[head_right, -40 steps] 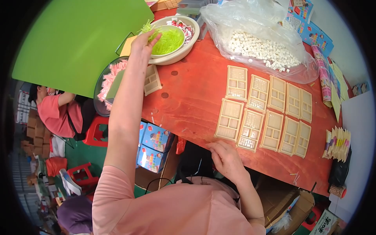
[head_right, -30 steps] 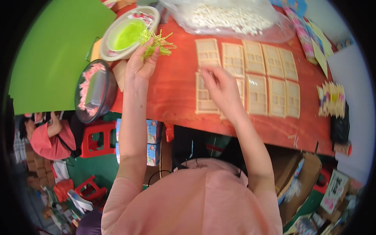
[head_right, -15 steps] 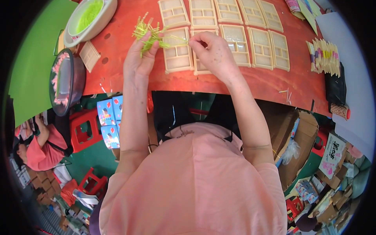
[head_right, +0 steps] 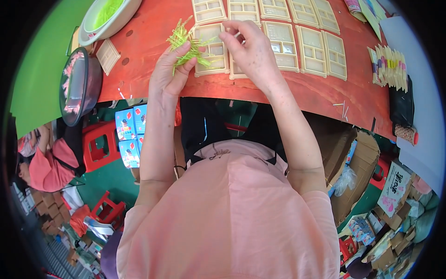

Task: Packaging small pellets into plastic trays and assembling small wooden decorative lattices.

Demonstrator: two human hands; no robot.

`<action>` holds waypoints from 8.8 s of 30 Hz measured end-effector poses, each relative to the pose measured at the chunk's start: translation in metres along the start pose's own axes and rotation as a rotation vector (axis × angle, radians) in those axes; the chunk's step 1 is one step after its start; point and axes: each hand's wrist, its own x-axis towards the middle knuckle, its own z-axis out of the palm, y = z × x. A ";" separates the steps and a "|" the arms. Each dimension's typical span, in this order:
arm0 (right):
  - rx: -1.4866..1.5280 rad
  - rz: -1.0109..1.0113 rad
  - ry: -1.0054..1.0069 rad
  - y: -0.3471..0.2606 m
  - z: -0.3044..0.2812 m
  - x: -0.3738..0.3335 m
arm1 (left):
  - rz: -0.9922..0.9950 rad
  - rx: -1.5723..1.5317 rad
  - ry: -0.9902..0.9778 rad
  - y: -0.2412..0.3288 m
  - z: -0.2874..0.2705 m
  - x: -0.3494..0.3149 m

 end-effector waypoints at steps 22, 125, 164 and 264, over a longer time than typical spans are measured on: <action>-0.049 0.378 -0.425 0.013 -0.052 -0.016 | -0.179 0.171 -0.238 -0.031 0.021 0.009; 0.116 0.283 0.179 0.101 -0.214 -0.045 | -0.331 0.409 -0.319 -0.125 0.161 0.033; -0.007 0.045 -0.456 0.061 -0.145 0.099 | -0.106 0.612 -0.258 -0.085 0.144 0.082; 0.131 0.086 -0.296 0.000 -0.029 0.093 | 0.060 0.421 0.032 0.019 0.034 0.029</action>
